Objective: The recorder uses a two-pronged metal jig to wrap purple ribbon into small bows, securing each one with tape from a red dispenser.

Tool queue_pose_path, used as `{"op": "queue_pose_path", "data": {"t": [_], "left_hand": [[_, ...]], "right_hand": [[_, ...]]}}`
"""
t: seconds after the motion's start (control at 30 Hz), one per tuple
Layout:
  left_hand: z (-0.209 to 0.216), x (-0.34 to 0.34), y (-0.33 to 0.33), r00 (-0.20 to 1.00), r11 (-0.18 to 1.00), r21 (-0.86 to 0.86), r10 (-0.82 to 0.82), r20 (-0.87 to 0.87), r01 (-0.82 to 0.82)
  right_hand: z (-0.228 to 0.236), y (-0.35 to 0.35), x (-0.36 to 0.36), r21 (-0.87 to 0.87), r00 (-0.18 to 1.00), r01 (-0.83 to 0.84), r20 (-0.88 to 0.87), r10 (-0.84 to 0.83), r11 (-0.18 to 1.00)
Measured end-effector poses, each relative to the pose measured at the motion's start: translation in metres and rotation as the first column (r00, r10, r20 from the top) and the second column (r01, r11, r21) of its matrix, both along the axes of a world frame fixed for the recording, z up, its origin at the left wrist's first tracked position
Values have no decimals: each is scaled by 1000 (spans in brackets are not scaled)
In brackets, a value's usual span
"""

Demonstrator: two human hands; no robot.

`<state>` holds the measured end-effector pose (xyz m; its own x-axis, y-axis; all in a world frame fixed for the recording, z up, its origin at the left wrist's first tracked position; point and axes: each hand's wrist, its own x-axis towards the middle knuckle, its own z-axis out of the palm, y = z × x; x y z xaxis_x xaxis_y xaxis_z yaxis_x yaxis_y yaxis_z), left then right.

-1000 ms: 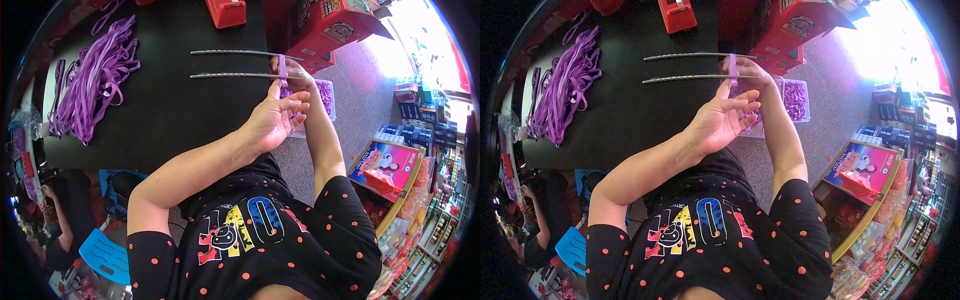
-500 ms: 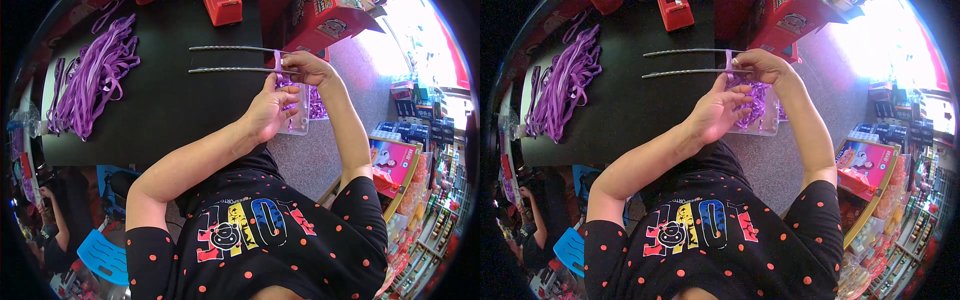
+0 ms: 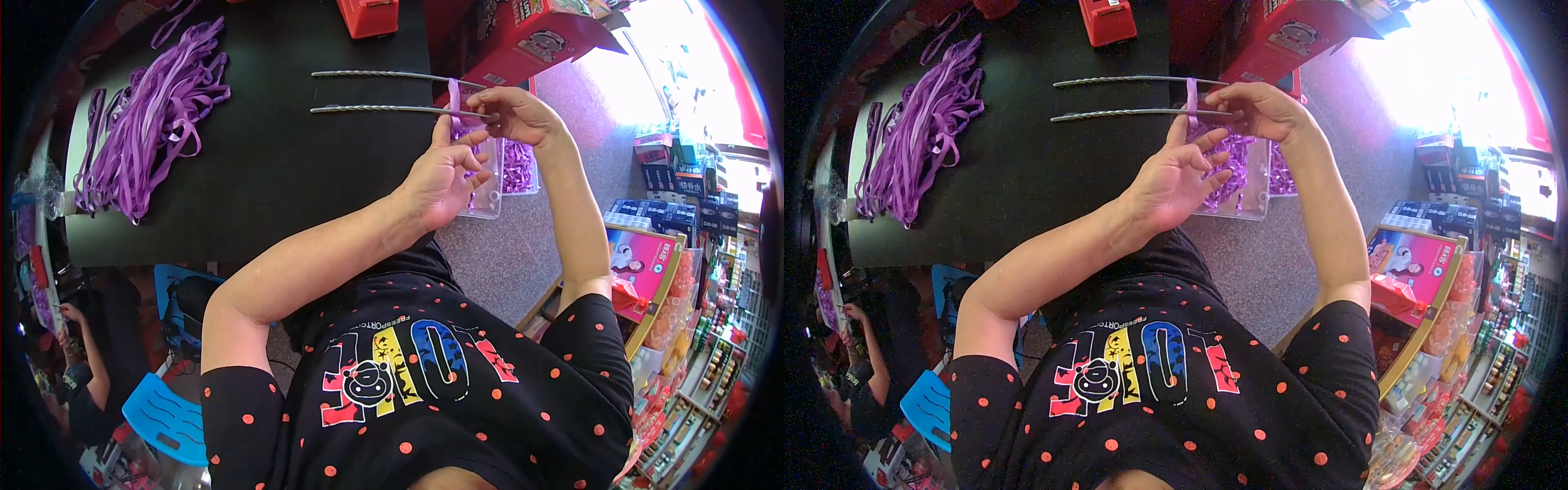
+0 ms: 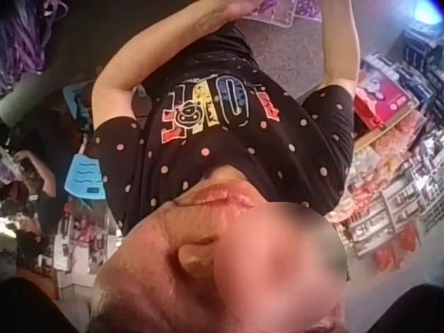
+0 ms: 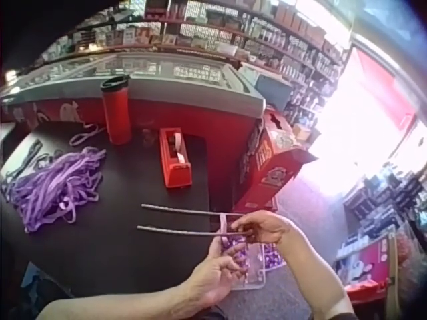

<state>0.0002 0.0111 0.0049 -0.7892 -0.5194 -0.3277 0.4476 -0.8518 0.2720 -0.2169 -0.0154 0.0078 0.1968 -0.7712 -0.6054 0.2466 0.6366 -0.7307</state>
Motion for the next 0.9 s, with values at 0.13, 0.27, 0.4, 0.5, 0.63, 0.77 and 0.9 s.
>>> {"op": "queue_pose_path", "data": {"t": [0.13, 0.27, 0.4, 0.5, 0.63, 0.77, 0.9], "left_hand": [[-4, 1, -3, 997, 999, -1, -34, -63, 34], [-3, 2, -4, 997, 999, 4, -37, -73, 38], [1, 4, -5, 999, 999, 29, -23, -42, 25], [-1, 6, -6, 998, 1000, 21, -22, -56, 23], [0, 7, -6, 998, 1000, 20, -14, -54, 15], [1, 7, -7, 997, 999, 22, -27, -68, 29], [2, 7, -7, 998, 999, 33, -20, -54, 22]], "right_hand": [[1, 8, -1, -26, 992, 63, -104, -66, 998], [-7, 5, 15, -116, 994, 48, -92, -59, 992], [-23, -2, 12, -129, 1000, 27, -7, -28, 991], [-41, -9, 17, -109, 999, 16, 32, -12, 994], [-55, -18, 21, -129, 969, -11, 244, 43, 992], [-80, -25, 19, -241, 934, -33, 338, 115, 970], [-83, -31, 23, -292, 963, -97, 213, 164, 951]]}}
